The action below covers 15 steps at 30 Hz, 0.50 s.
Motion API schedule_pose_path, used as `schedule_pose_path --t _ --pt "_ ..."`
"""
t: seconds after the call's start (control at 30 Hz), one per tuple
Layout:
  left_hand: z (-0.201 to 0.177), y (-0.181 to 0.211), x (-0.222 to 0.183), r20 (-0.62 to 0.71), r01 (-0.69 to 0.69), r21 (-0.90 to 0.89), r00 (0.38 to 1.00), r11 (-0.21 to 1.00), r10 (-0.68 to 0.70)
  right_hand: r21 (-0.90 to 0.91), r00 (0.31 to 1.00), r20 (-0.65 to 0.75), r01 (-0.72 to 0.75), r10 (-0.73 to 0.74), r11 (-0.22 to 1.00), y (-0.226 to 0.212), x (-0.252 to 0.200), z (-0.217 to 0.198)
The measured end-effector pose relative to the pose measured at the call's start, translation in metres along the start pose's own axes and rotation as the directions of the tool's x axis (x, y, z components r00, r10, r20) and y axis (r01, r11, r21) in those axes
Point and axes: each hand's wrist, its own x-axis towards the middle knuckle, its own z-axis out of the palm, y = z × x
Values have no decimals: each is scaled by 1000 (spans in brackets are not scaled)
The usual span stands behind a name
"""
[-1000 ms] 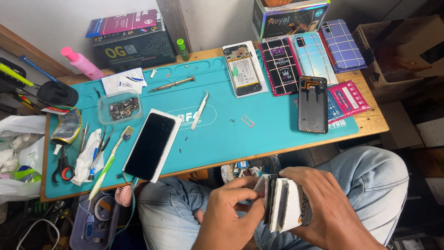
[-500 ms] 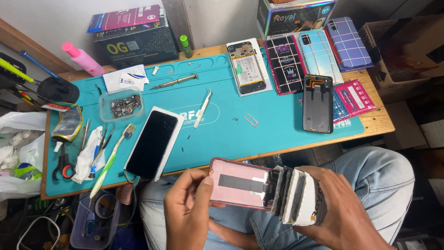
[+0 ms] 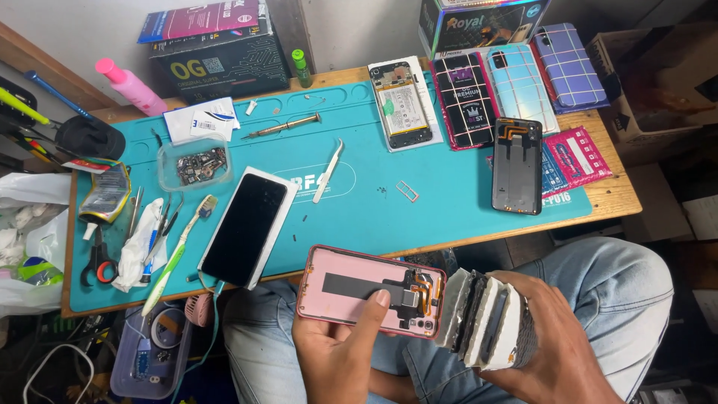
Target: The person applies adhesive to a smartphone battery and places it into the phone's chassis. They then handle a SIM tray and a small metal bracket, placing them on the work mat. Finally, they open a package containing a new phone back cover and remove it.
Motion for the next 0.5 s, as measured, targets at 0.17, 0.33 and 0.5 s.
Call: schedule_pose_path --t 0.17,0.33,0.5 --pt "-8 -3 7 67 -7 -7 998 1000 8 337 988 -49 -122 147 934 -13 -3 2" --pt "-16 -15 8 42 -21 -62 999 998 24 672 969 -238 217 -71 709 8 -8 28" --pt "7 4 -13 -107 65 -91 991 994 -74 819 948 -315 301 -56 489 77 -11 59"
